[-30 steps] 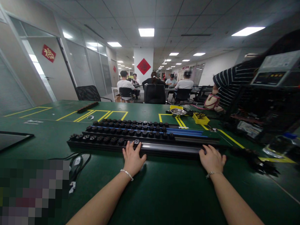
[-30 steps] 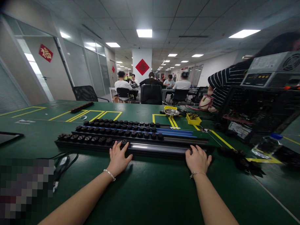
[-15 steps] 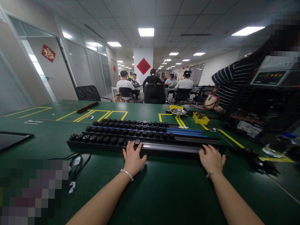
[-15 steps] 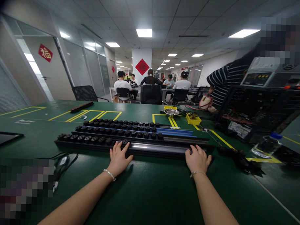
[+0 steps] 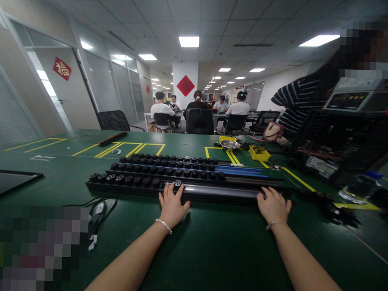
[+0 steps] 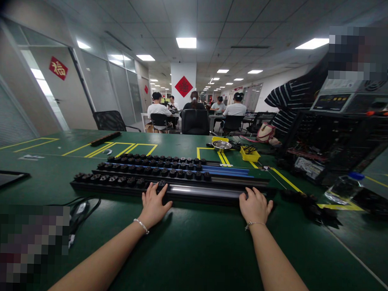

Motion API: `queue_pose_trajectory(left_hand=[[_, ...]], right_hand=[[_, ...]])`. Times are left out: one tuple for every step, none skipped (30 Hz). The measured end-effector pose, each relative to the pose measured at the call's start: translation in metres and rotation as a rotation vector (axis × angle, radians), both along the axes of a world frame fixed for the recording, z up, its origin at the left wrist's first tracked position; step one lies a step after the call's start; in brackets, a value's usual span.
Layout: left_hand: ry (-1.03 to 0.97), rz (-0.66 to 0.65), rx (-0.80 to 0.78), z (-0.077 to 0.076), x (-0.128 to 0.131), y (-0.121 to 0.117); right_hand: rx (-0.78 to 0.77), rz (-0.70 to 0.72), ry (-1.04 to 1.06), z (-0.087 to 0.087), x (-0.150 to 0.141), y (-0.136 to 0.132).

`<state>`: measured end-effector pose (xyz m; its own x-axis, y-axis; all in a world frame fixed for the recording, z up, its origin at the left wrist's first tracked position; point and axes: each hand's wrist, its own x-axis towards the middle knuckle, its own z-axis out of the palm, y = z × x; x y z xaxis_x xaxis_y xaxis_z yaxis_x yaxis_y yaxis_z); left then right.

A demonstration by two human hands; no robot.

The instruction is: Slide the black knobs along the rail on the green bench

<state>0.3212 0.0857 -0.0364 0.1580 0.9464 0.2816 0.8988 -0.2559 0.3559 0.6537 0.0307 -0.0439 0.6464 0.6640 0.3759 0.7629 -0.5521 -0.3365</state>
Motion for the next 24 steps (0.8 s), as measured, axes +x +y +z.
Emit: queue_pose_trajectory(left_hand=[[0.001,-0.002,-0.001,0.0001,0.0,-0.0002],[0.002,-0.004,-0.002,0.0002,0.0001,-0.0004],[0.003,-0.007,-0.002,0.0002,0.0002,-0.0006],[0.005,-0.01,0.0,0.0001,0.0003,-0.0008],[0.007,-0.014,0.002,-0.0001,0.0004,-0.0009],[0.009,-0.016,0.005,-0.0004,0.0006,-0.0009],[0.01,-0.019,0.008,-0.0007,0.0007,-0.0008],[0.01,-0.022,0.009,-0.0011,0.0008,-0.0007],[0.01,-0.024,0.01,-0.0015,0.0009,-0.0006],[0.009,-0.026,0.011,-0.0019,0.0009,-0.0005],[0.008,-0.028,0.012,-0.0022,0.0009,-0.0004],[0.008,-0.03,0.013,-0.0025,0.001,-0.0004],[0.01,-0.033,0.014,-0.0028,0.0011,-0.0005],[0.012,-0.035,0.016,-0.003,0.0012,-0.0007],[0.016,-0.036,0.018,-0.0031,0.0014,-0.001],[0.021,-0.036,0.022,-0.0032,0.0016,-0.0013],[0.025,-0.034,0.026,-0.0032,0.0018,-0.0016],[0.028,-0.032,0.029,-0.0032,0.002,-0.0018],[0.029,-0.031,0.031,-0.0032,0.0022,-0.002],[0.028,-0.031,0.032,-0.0031,0.0023,-0.0021],[0.027,-0.033,0.031,-0.0032,0.0024,-0.0021],[0.025,-0.036,0.03,-0.0033,0.0024,-0.0021],[0.025,-0.04,0.031,-0.0036,0.0023,-0.0021],[0.026,-0.044,0.033,-0.0039,0.0022,-0.002]], right_hand=[[-0.003,0.0,0.003,0.0003,-0.0001,-0.0001],[-0.007,0.001,0.006,0.0006,-0.0001,-0.0002],[-0.009,0.0,0.009,0.0009,-0.0001,-0.0003],[-0.01,-0.002,0.01,0.001,0.0,-0.0004],[-0.012,-0.002,0.01,0.0012,0.0,-0.0005],[-0.014,-0.002,0.009,0.0012,0.0002,-0.0005],[-0.015,-0.001,0.008,0.0011,0.0004,-0.0004],[-0.017,-0.001,0.007,0.001,0.0007,-0.0003],[-0.019,-0.001,0.006,0.0008,0.001,-0.0002],[-0.02,-0.001,0.003,0.0006,0.0012,-0.0001],[-0.018,-0.001,0.0,0.0003,0.0015,0.0001],[-0.016,0.0,-0.004,0.0,0.0017,0.0002],[-0.014,0.002,-0.007,-0.0003,0.0017,0.0002],[-0.013,0.003,-0.009,-0.0006,0.0017,0.0003],[-0.01,0.003,-0.009,-0.0009,0.0015,0.0002],[-0.005,0.0,-0.011,-0.0013,0.0012,0.0002],[0.003,-0.004,-0.013,-0.0017,0.0008,0.0001],[0.014,-0.007,-0.016,-0.002,0.0004,0.0001],[0.024,-0.01,-0.018,-0.0023,0.0,0.0],[0.032,-0.012,-0.021,-0.0025,-0.0003,0.0],[0.035,-0.013,-0.021,-0.0026,-0.0006,-0.0001],[0.033,-0.012,-0.02,-0.0025,-0.0007,-0.0001],[0.028,-0.011,-0.018,-0.0022,-0.0008,-0.0001],[0.022,-0.01,-0.016,-0.0017,-0.0009,-0.0002]])
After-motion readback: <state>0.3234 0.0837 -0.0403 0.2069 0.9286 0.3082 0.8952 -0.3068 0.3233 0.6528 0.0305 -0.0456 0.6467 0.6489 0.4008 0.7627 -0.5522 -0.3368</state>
